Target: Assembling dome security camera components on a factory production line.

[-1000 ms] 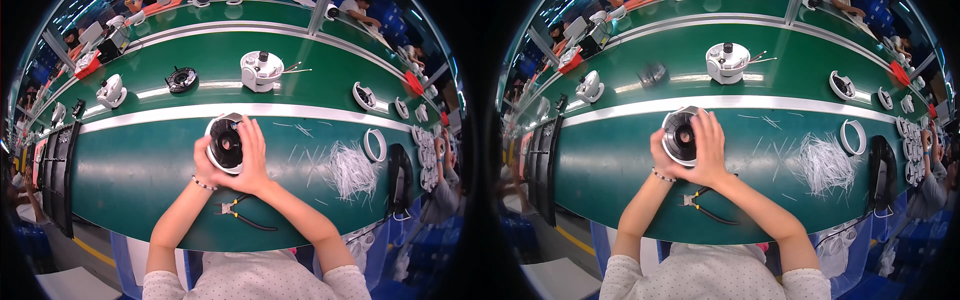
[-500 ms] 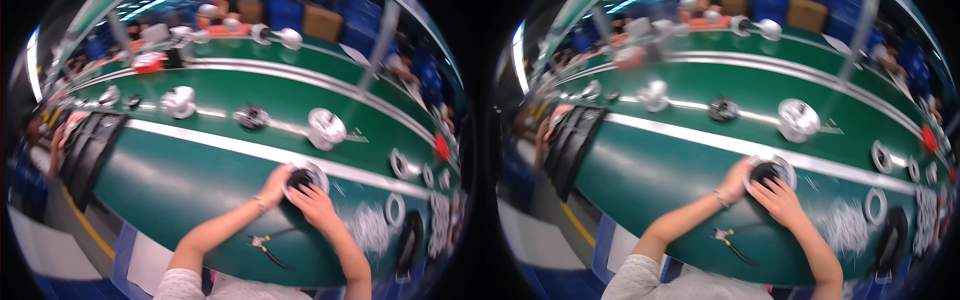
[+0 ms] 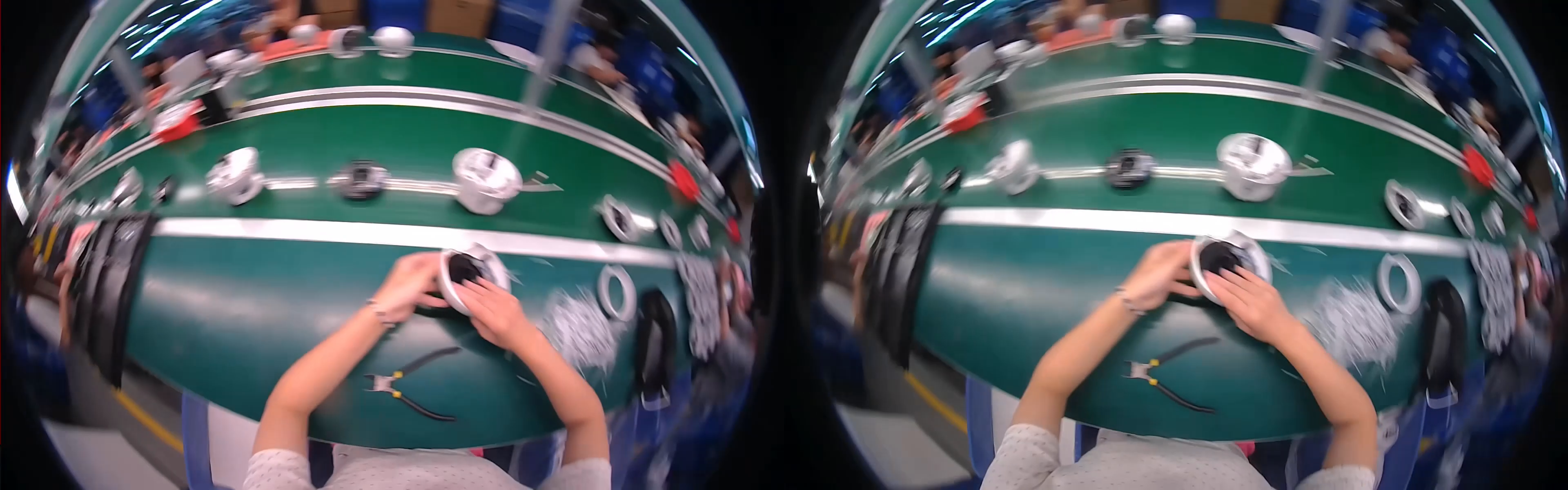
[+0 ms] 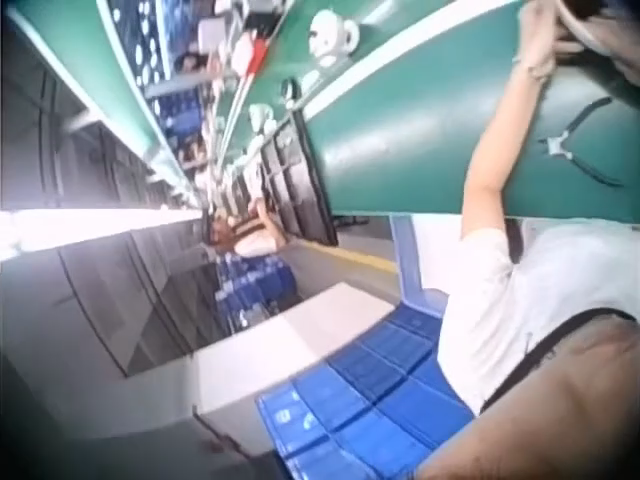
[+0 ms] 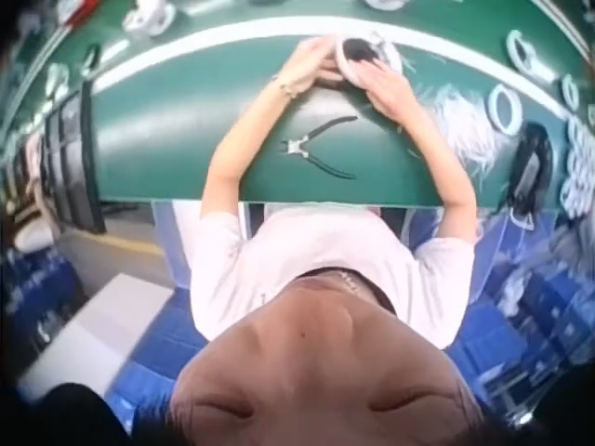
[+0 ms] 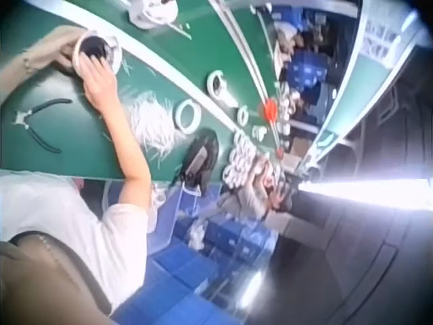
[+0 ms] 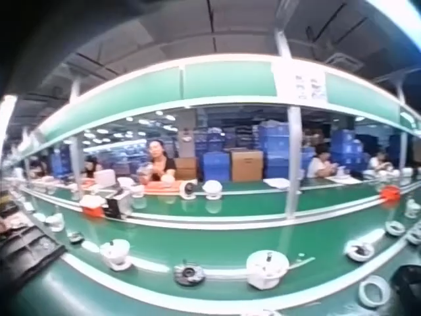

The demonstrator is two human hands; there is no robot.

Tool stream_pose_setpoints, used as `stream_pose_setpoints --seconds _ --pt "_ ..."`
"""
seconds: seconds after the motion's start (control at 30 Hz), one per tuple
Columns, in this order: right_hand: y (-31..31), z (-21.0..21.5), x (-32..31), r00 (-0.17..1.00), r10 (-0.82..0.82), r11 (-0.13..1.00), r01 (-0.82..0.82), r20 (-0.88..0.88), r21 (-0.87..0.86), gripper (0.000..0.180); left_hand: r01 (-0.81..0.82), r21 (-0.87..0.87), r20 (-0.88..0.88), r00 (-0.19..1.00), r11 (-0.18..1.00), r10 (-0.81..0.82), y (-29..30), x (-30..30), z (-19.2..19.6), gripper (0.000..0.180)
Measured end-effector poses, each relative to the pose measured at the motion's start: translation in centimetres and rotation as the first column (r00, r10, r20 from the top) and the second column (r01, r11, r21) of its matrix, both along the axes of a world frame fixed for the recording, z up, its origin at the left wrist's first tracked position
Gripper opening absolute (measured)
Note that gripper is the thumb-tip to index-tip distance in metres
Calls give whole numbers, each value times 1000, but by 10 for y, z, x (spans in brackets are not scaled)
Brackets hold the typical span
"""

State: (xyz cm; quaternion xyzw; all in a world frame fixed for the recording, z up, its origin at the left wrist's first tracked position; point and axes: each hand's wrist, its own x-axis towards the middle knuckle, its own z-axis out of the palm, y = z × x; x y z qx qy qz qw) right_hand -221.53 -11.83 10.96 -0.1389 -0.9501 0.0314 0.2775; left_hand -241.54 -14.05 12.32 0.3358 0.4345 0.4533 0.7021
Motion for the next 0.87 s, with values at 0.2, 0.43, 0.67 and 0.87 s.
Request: stream_pose_setpoints --seconds 0.2,0.43,0.67,0.87 --pt "55 22 59 930 -367 911 364 -21 196 48 -137 116 -175 972 984 156 -3 -9 -42 48" --pt "142 1 101 731 -655 755 628 190 186 55 -124 377 -311 916 918 252 -21 -14 -59 31" --pt "132 -3 82 606 -780 618 710 154 338 61 -115 396 -286 927 911 242 -24 -29 -61 27" --pt "-16 45 -24 911 -389 907 404 136 -116 34 -117 333 -194 963 936 189 -25 -56 -60 27"
